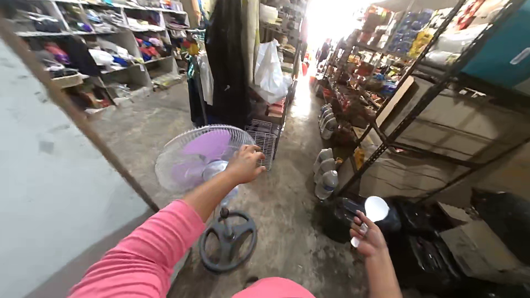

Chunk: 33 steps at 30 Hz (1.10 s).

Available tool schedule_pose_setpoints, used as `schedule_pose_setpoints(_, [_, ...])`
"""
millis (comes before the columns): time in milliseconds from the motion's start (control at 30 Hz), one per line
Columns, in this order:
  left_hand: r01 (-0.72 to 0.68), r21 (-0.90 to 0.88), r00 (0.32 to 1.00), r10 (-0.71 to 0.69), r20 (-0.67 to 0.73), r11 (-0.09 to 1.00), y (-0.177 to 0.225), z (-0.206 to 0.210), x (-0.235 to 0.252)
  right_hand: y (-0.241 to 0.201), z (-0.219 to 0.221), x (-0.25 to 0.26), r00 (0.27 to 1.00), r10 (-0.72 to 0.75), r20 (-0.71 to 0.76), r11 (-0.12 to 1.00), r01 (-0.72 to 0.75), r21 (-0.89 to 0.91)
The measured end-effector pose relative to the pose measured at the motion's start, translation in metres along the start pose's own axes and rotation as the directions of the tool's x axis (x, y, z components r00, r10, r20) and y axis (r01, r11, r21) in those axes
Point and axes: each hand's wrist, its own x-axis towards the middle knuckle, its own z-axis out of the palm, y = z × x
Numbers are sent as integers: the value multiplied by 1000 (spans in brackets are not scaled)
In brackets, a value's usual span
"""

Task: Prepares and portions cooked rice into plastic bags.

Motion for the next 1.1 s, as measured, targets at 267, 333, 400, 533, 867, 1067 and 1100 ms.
schedule_pose_setpoints(267, [164, -86, 985, -168, -47, 983, -33, 27, 237, -78, -37, 92, 957, -108, -270, 992, 122, 37])
schedule_pose_setpoints(333, [201, -113, 975, -210, -73, 973, -40, 38, 292, -95, -39, 129, 944, -114, -309, 990, 134, 45])
schedule_pose_setpoints(400, [229, -146, 962, -246, -118, 963, -48, 49, 340, -113, -33, 171, 941, -125, -315, 989, 141, 31])
schedule_pose_setpoints(533, [333, -224, 909, -375, -184, 916, -65, 57, 419, -154, 2, 265, 957, -99, -272, 995, 99, -15])
schedule_pose_setpoints(867, [509, -371, 705, -623, -339, 777, -151, 44, 557, -168, 155, 478, 999, -5, 39, 966, 14, -257])
schedule_pose_setpoints(1067, [443, -411, 610, -604, -513, 797, -228, 11, 646, -150, 242, 545, 989, 89, 118, 930, -40, -365])
schedule_pose_setpoints(1100, [435, -420, 595, -605, -529, 796, -243, 4, 661, -151, 257, 555, 991, 79, 111, 917, -29, -397])
